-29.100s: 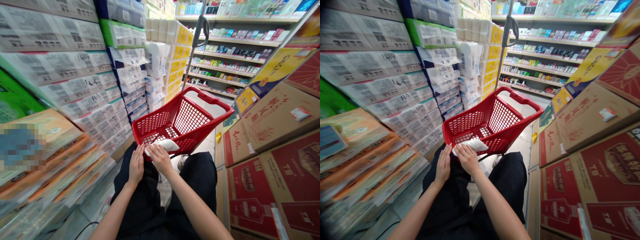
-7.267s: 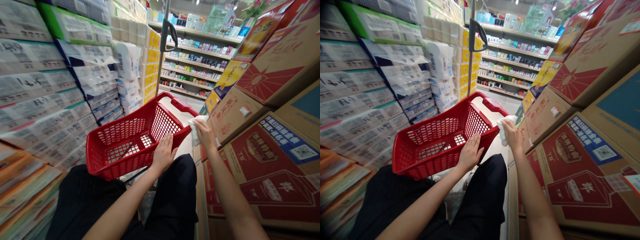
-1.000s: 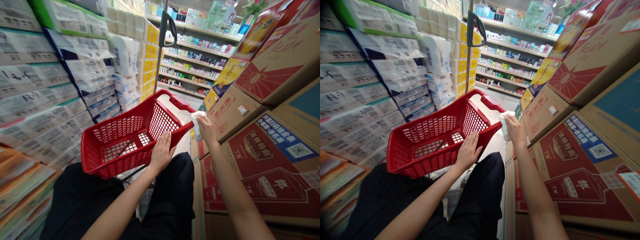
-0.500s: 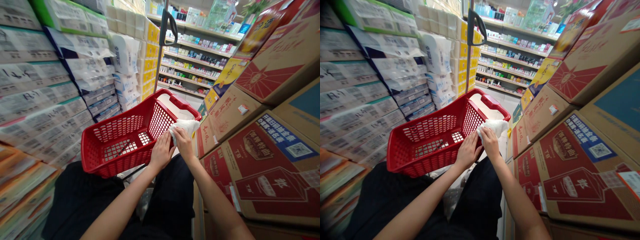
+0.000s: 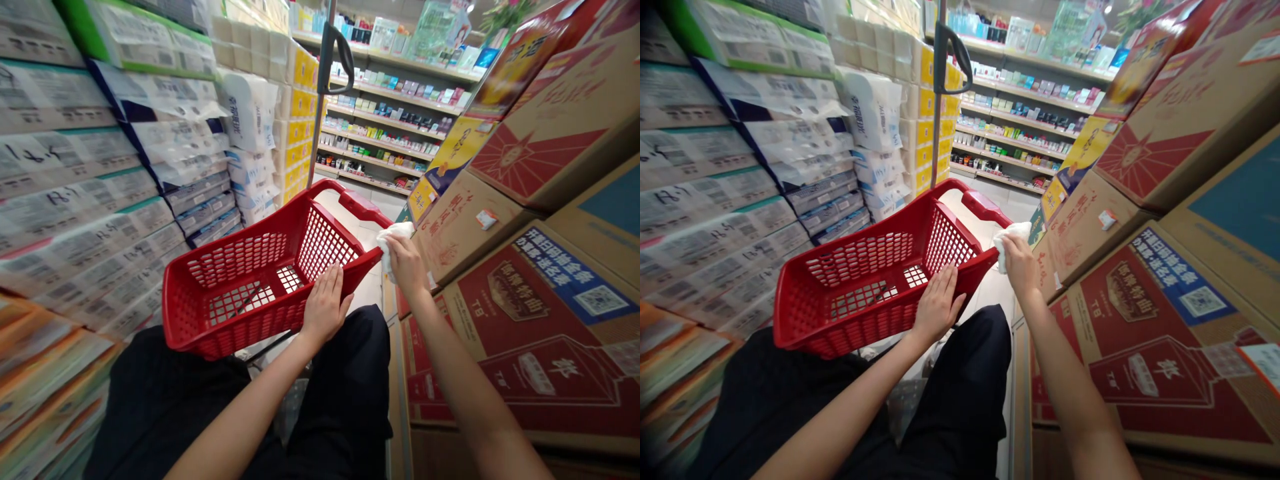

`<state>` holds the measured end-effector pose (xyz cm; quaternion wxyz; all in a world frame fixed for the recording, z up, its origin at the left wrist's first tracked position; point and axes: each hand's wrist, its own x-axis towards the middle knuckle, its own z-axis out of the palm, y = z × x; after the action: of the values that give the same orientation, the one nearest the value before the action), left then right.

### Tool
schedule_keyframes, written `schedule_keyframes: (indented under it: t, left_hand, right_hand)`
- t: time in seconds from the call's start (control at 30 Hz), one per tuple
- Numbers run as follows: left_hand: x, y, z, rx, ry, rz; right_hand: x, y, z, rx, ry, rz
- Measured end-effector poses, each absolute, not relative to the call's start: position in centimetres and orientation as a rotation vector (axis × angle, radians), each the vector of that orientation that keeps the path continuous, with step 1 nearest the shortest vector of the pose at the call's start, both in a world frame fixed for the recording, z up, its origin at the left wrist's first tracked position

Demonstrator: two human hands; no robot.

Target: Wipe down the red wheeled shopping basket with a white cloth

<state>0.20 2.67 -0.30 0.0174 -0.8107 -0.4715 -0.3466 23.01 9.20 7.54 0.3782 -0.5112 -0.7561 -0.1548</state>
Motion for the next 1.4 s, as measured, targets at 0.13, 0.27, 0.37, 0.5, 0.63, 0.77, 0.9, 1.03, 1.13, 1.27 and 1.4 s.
schedule_keyframes:
  t: [0.13, 0.27, 0.37, 0.5, 0.63, 0.77, 0.9, 1.03, 1.13, 1.27, 1.4]
  left_hand:
    - [0.3, 2.7, -0.4, -2.515, -1.470, -1.085]
    - [0.1, 2.7, -0.4, -2.521, -1.453, -1.069]
    - [0.0, 2.7, -0.3, -2.525, -1.447, -1.053]
    - [0.1, 2.8, -0.2, -2.511, -1.447, -1.056]
    - [0.1, 2.8, -0.3, -2.513, -1.441, -1.041]
    - [0.1, 2.7, -0.4, -2.508, -1.452, -1.048]
    - [0.2, 2.7, -0.4, -2.509, -1.457, -1.049]
    - [0.3, 2.7, -0.4, -2.498, -1.472, -1.061]
    - [0.3, 2.7, -0.4, -2.496, -1.469, -1.080]
    - [0.1, 2.8, -0.5, -2.503, -1.448, -1.086]
    - [0.0, 2.9, -0.3, -2.512, -1.429, -1.055]
  right_hand:
    - [17.9, 6.8, 4.8, -1.267, -1.957, -0.359]
    - [14.1, 5.3, 2.6, -1.176, -2.043, -0.300]
    - [14.9, 5.5, 2.8, -1.100, -2.126, -0.283]
    - [20.1, 7.5, 5.2, -1.121, -2.107, -0.278]
    - [25.4, 9.8, 7.5, -1.278, -1.925, -0.342]
    - [26.9, 10.3, 7.5, -1.342, -1.762, -0.369]
    - [25.5, 9.2, 6.6, -1.319, -1.710, -0.379]
    - [22.4, 7.8, 5.9, -1.300, -1.867, -0.381]
    - [18.7, 6.3, 4.4, -1.240, -1.999, -0.344]
    - [15.9, 5.0, 2.7, -1.096, -2.141, -0.313]
    - [19.0, 6.5, 4.3, -1.097, -2.172, -0.303]
